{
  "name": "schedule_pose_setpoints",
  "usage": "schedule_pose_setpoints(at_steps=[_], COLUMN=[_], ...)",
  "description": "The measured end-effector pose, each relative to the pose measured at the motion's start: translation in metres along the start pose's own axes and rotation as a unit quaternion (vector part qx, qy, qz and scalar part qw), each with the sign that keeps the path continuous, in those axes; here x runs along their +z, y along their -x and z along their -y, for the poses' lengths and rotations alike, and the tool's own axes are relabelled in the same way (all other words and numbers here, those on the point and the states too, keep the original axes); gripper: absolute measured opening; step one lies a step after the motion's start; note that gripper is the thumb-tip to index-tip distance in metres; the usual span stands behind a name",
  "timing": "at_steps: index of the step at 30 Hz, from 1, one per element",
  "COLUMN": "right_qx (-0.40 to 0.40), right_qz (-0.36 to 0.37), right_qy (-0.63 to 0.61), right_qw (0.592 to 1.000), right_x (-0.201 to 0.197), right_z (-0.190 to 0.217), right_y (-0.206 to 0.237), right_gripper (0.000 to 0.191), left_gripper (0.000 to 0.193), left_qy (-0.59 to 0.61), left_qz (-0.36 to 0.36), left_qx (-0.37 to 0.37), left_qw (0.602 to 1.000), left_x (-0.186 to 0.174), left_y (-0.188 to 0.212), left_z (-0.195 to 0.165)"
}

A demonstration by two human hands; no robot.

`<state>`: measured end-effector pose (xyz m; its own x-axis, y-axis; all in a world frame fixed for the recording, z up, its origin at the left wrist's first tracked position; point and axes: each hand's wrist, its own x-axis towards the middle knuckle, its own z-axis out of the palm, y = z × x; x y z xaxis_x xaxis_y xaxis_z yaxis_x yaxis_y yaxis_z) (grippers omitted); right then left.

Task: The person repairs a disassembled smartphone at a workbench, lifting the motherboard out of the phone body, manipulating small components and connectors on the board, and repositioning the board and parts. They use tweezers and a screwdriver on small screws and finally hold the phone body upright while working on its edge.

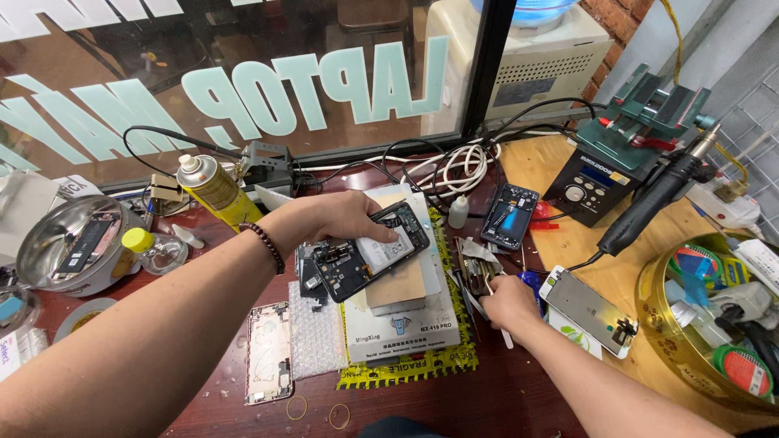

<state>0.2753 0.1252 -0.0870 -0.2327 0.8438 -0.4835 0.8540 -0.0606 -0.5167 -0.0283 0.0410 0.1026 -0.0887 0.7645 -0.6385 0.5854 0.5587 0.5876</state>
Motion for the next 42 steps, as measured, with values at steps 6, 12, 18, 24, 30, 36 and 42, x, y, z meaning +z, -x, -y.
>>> schedule_pose_setpoints(at_steps=[6, 12, 18, 24, 30, 36, 42], right_qx=[-0.055, -0.047, -0.05, -0.04, -0.036, -0.266, -0.342], right_qz=[-0.038, -0.037, -0.035, -0.028, -0.04, -0.058, 0.006], right_qy=[0.095, 0.142, 0.153, 0.175, 0.135, -0.007, 0.057], right_qw=[0.993, 0.988, 0.986, 0.983, 0.989, 0.962, 0.938], right_x=[-0.011, -0.017, -0.016, -0.021, -0.022, -0.02, -0.022], right_z=[0.02, 0.026, 0.031, 0.033, 0.038, 0.063, 0.085], right_y=[0.032, 0.045, 0.054, 0.058, 0.054, 0.05, 0.06], right_gripper=[0.03, 0.04, 0.052, 0.052, 0.04, 0.046, 0.038], left_gripper=[0.051, 0.061, 0.058, 0.079, 0.084, 0.082, 0.079], left_qy=[-0.178, -0.26, -0.285, -0.265, -0.324, -0.358, -0.371], left_qz=[-0.081, -0.135, -0.157, -0.163, -0.147, -0.168, -0.175], left_qx=[0.081, 0.128, 0.142, 0.163, 0.114, 0.112, 0.108], left_qw=[0.977, 0.948, 0.935, 0.936, 0.927, 0.912, 0.906], left_x=[-0.001, 0.0, 0.006, 0.015, 0.024, 0.029, 0.031], left_y=[-0.014, -0.024, -0.022, -0.007, 0.017, 0.023, 0.022], left_z=[-0.003, -0.004, -0.007, -0.015, -0.031, -0.039, -0.036])
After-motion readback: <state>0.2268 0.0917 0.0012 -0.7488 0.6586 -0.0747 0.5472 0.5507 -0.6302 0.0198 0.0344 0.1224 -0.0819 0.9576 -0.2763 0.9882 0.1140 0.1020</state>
